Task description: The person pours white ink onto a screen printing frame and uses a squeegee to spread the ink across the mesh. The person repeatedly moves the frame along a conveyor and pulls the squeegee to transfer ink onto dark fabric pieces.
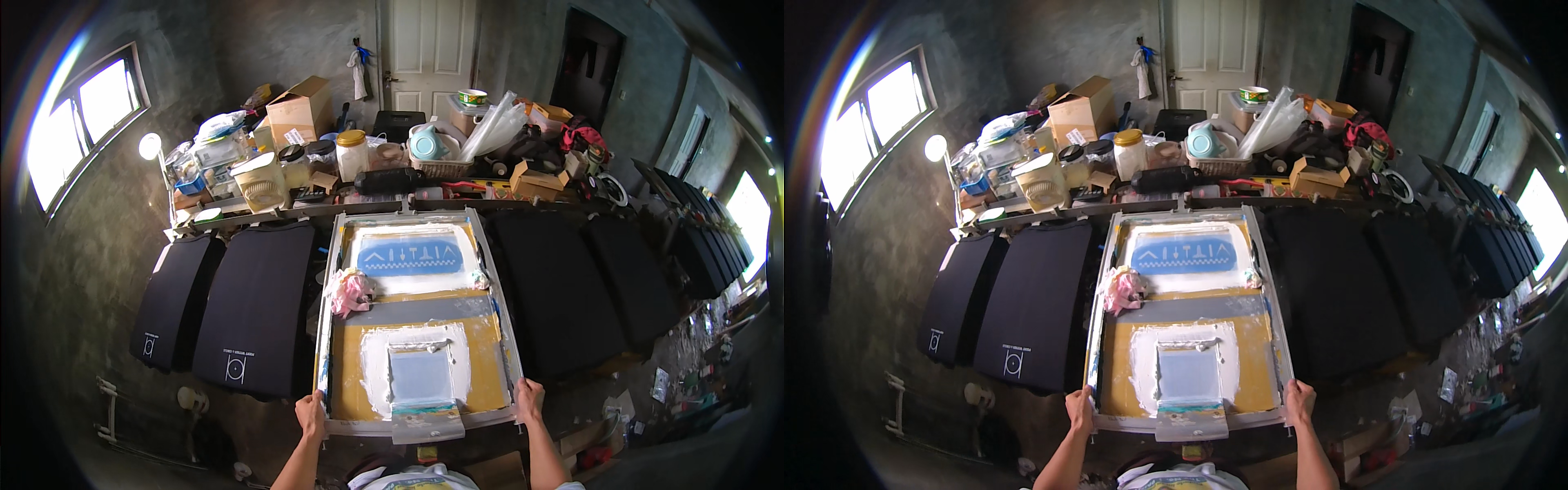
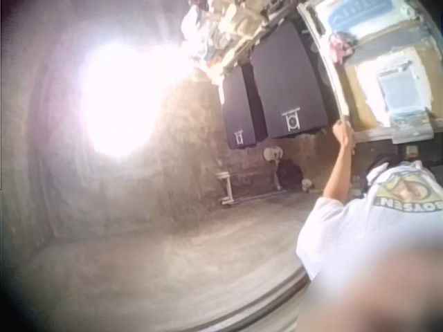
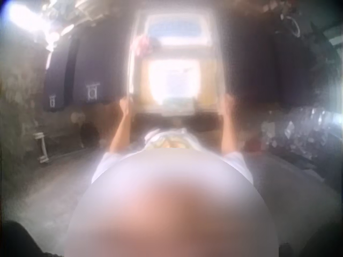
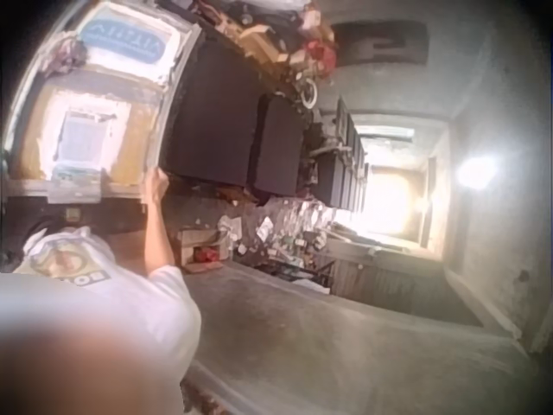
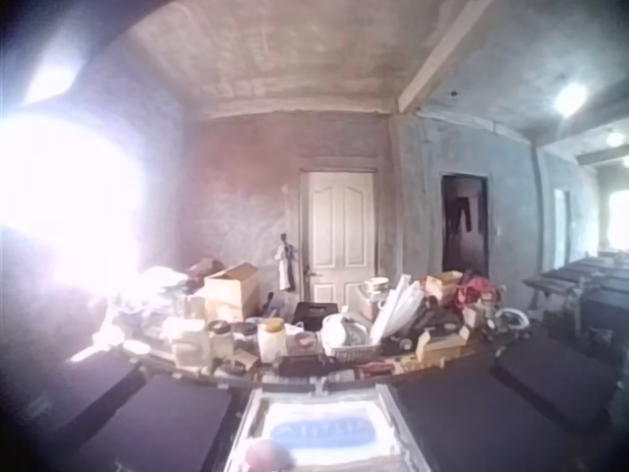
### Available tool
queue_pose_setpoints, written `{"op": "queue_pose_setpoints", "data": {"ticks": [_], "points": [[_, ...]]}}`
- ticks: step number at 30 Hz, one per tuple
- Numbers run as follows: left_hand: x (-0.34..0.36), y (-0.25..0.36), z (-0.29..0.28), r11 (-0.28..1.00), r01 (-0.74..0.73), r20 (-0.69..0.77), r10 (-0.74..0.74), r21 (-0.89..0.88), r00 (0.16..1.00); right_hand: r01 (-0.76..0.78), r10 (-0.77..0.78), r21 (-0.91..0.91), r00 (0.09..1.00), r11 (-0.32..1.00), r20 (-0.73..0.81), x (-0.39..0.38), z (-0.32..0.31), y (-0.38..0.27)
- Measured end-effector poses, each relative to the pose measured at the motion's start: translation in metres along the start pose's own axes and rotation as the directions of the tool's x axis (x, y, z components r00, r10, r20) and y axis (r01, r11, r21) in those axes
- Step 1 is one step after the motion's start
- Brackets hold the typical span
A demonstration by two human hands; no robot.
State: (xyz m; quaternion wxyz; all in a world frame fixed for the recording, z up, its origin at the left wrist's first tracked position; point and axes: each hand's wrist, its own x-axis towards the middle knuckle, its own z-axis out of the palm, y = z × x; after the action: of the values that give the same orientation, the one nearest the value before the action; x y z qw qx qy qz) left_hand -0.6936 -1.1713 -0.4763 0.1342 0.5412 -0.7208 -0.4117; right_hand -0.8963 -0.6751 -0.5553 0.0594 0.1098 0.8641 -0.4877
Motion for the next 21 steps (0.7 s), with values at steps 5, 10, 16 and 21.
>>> {"op": "queue_pose_setpoints", "data": {"ticks": [5,10,16,21], "points": [[0.005,-0.004,0.004,0.996,-0.004,0.051,-0.001,0.088,0.999,0.027,-0.027,-0.010,1.000,1.000,-0.008,0.003,0.007,0.007],[0.014,-0.011,0.007,0.997,-0.006,0.105,-0.003,0.083,0.994,0.034,-0.033,-0.036,0.999,0.999,0.005,0.006,0.008,0.008],[0.015,-0.010,0.011,0.997,-0.014,0.089,0.007,0.071,0.996,0.006,-0.005,-0.060,1.000,0.998,0.021,0.011,0.009,0.011],[0.014,-0.005,0.009,0.995,-0.008,0.086,0.000,0.095,0.996,0.003,0.001,-0.056,0.998,0.998,0.061,0.015,0.006,0.013]]}}
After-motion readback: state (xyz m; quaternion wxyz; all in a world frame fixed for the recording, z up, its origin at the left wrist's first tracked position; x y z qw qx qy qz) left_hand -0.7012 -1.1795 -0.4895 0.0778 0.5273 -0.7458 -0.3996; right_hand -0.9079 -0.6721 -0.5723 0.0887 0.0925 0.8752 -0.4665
